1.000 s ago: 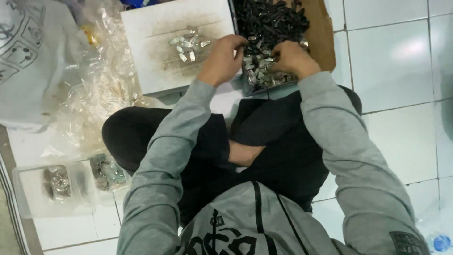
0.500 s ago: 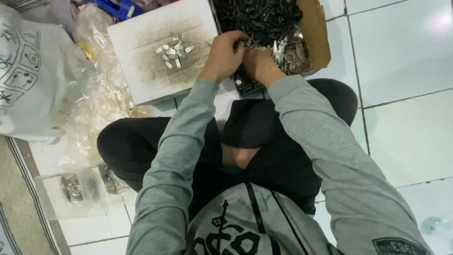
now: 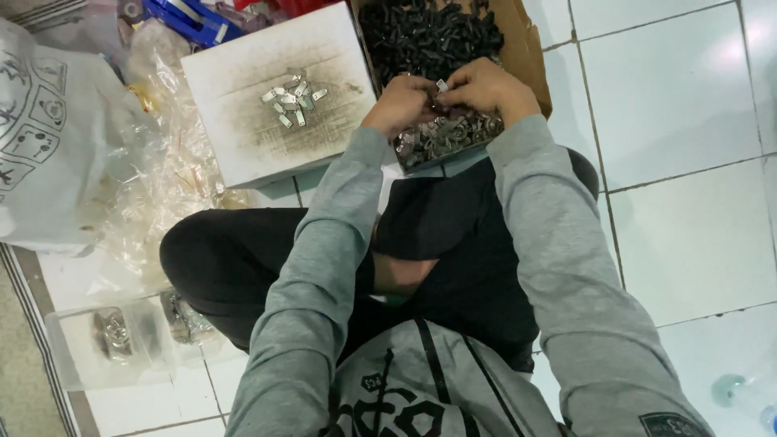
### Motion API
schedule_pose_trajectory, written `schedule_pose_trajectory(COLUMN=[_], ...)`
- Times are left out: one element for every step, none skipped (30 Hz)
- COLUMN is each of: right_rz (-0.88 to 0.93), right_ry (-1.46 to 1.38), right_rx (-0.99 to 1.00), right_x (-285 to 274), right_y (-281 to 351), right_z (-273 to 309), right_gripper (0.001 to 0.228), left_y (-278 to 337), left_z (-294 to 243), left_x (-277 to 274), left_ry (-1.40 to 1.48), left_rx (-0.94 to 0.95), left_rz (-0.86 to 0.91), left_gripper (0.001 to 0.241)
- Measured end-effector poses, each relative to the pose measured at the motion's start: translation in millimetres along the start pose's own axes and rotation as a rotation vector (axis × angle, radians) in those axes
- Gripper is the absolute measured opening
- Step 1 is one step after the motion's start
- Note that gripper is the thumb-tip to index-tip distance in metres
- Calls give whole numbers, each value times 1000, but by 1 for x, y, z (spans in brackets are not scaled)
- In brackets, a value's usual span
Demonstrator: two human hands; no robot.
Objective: Assembling small metal components by hand while sitting on the floor.
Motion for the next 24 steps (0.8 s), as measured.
schedule_pose_trajectory(right_rz=[3, 5, 8, 11, 25, 40, 40, 38, 36, 36, 42, 48, 48, 43, 38, 38, 34, 30, 32, 19, 4, 4, 1, -2], right_ry=[0, -7, -14, -15, -35, -56, -57, -138, -220, -221, -227, -233, -235, -240, -246, -247, -269, -290, -290, -191, -92, -91, -83, -75], right_rx=[0, 19, 37, 36, 61, 86, 88, 87, 87, 88, 90, 93, 93, 112, 131, 131, 132, 132, 133, 112, 89, 88, 72, 56], right_x=[-1, -1, -1, 0, 0, 0, 0, 0, 1, -1, -1, -2, -2, -2, -2, -2, -3, -3, -3, -4, -7, -6, -5, -4], right_y=[3, 6, 9, 10, 11, 12, 13, 13, 13, 16, 19, 22, 19, 16, 13, 14, 14, 15, 15, 14, 13, 11, 10, 9], right_z=[3, 4, 5, 8, 8, 8, 8, 8, 8, 11, 14, 18, 14, 10, 5, 6, 7, 8, 7, 8, 10, 10, 10, 11], right_gripper=[25, 24, 25, 25, 24, 24, 24, 23, 23, 23, 24, 25, 25, 28, 32, 32, 30, 28, 28, 24, 21, 21, 15, 12], left_y=[3, 7, 10, 12, 13, 14, 9, 4, -1, -4, -7, -9, -13, -16, -19, -21, -22, -23, -20, -18, -17, -12, -9, -5], left_z=[-1, 0, 1, 2, 1, -1, 4, 6, 7, 10, 9, 9, 13, 13, 12, 13, 12, 10, 8, 10, 12, 5, 7, 9], left_x=[0, -2, -5, -4, -4, -5, -4, -6, -9, -9, -12, -15, -16, -18, -19, -19, -19, -20, -18, -17, -15, -14, -10, -5], left_ry=[1, -32, -67, -67, -34, -2, -2, 15, 32, 31, -47, -125, -126, -186, -245, -246, -290, -334, -334, -240, -145, -145, 38, 221], left_rx=[-2, -25, -48, -51, -39, -27, -29, 17, 62, 60, 82, 103, 102, 150, 199, 199, 225, 252, 251, 203, 158, 160, 83, 6], left_rz=[-1, -29, -57, -59, -93, -128, -126, -157, -188, -186, -220, -253, -253, -267, -281, -280, -298, -317, -317, -297, -277, -278, -251, -223], left_gripper=[37, 41, 45, 45, 40, 37, 37, 32, 26, 26, 26, 26, 26, 27, 28, 28, 29, 29, 29, 32, 34, 34, 38, 43])
Point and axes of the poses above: each hand's wrist, its own y-axis away from the middle knuckle, its own x-axis out of the palm, z = x × y, the point moved 9 cm from there along -y, towards the middle knuckle, and after that the axes turned 2 degrees about x, right-handed, at the moved point
